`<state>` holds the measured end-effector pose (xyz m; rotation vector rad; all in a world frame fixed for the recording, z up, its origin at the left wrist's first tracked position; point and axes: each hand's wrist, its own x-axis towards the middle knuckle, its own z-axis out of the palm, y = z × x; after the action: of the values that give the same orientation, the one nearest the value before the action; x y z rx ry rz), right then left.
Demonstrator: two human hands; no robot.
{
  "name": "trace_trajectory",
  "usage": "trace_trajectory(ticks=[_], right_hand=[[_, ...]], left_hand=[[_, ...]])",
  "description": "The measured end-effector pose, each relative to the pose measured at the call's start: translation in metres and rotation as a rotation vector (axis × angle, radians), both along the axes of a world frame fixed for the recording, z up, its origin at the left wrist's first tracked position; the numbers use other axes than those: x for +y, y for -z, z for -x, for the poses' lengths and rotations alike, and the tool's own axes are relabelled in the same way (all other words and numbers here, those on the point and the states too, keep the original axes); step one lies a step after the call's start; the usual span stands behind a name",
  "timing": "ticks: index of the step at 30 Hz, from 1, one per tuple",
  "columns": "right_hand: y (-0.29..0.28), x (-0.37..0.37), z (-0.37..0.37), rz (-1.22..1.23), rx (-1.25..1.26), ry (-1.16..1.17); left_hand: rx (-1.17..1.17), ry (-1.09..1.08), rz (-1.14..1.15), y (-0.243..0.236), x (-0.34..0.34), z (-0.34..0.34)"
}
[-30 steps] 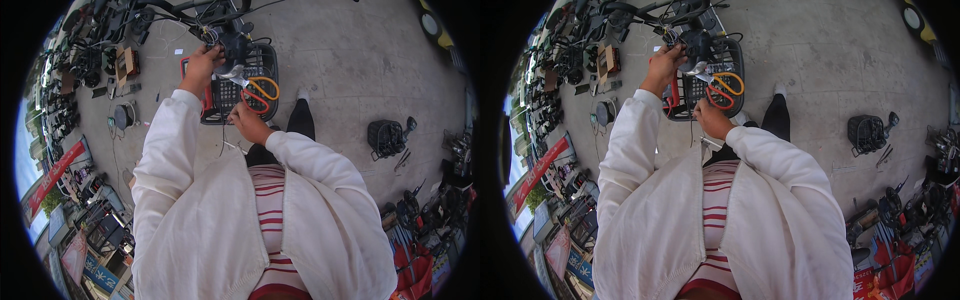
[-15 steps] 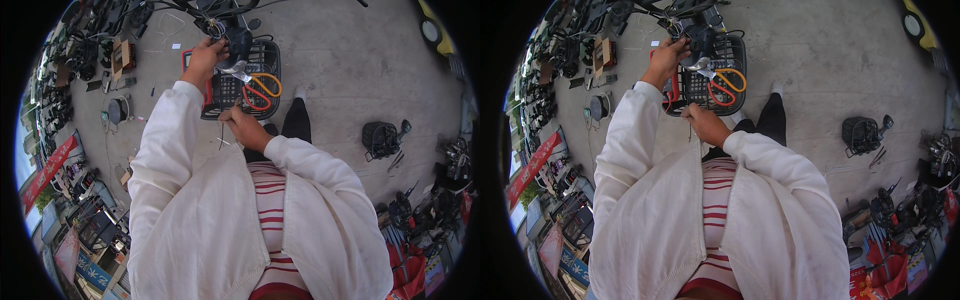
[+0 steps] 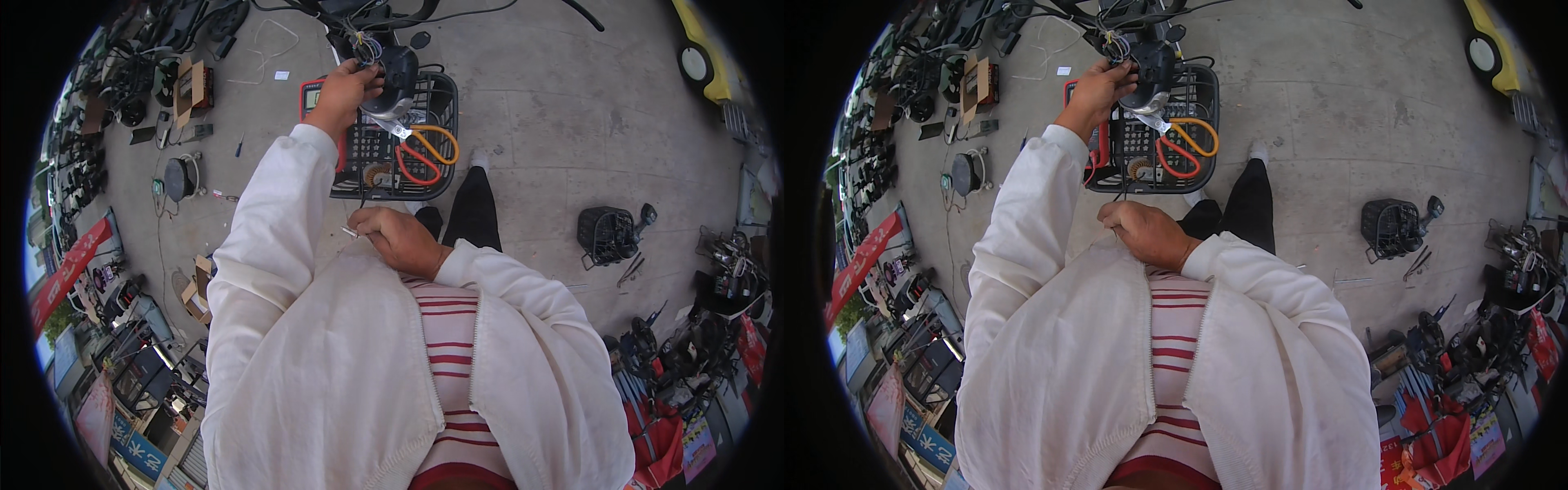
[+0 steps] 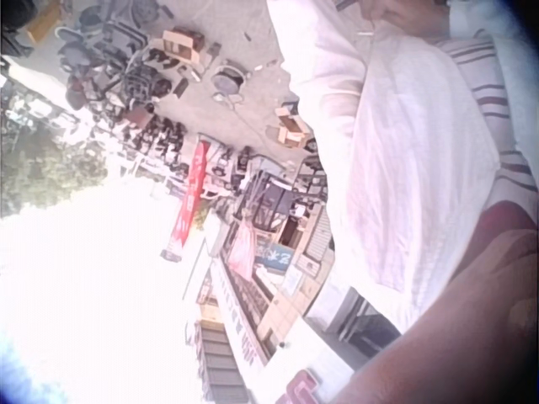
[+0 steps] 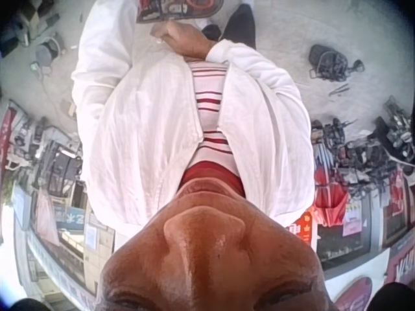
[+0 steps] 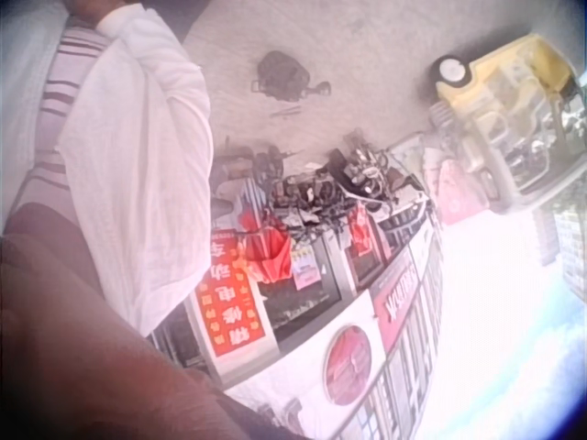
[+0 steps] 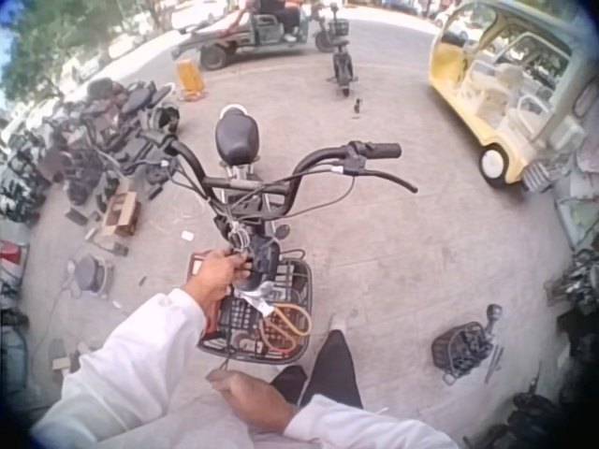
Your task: The person uses a multimeter to test electrical connections on an electric scooter's handlebar wiring. They strip wire ends, connect probes to various wires, and observe readings on the multimeter display while working in an outdoor workshop area.
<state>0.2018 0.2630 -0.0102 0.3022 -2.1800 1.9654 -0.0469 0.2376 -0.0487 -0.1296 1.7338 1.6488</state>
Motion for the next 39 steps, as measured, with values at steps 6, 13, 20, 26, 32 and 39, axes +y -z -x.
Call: trace_trajectory(ticks=[6,13,20,26,32,39], right_hand=[[-0.007,0.004,0.002,0.009,0.000,0.003],[-0.011,0.007,0.003,0.023,-0.011,0.014],[-0.022,0.010,0.004,0.000,-0.115,-0.073],[-0.035,0.016,0.011,0.000,-0.127,-0.051],[-0.044,0.019,0.010,0.060,-0.123,-0.068],[-0.044,0.019,-0.004,0.012,-0.131,-0.040]], left_hand=[[0.006,0.012,-0.010,-0.001,0.000,0.003],[0.037,0.025,-0.017,0.002,0.004,0.003],[0.048,0.014,-0.043,-0.002,0.003,-0.001],[-0.003,-0.001,-0.029,-0.002,0.007,-0.001],[0.057,-0.002,-0.057,-0.010,0.006,-0.004],[0.101,-0.022,-0.102,0.004,0.008,-0.010]])
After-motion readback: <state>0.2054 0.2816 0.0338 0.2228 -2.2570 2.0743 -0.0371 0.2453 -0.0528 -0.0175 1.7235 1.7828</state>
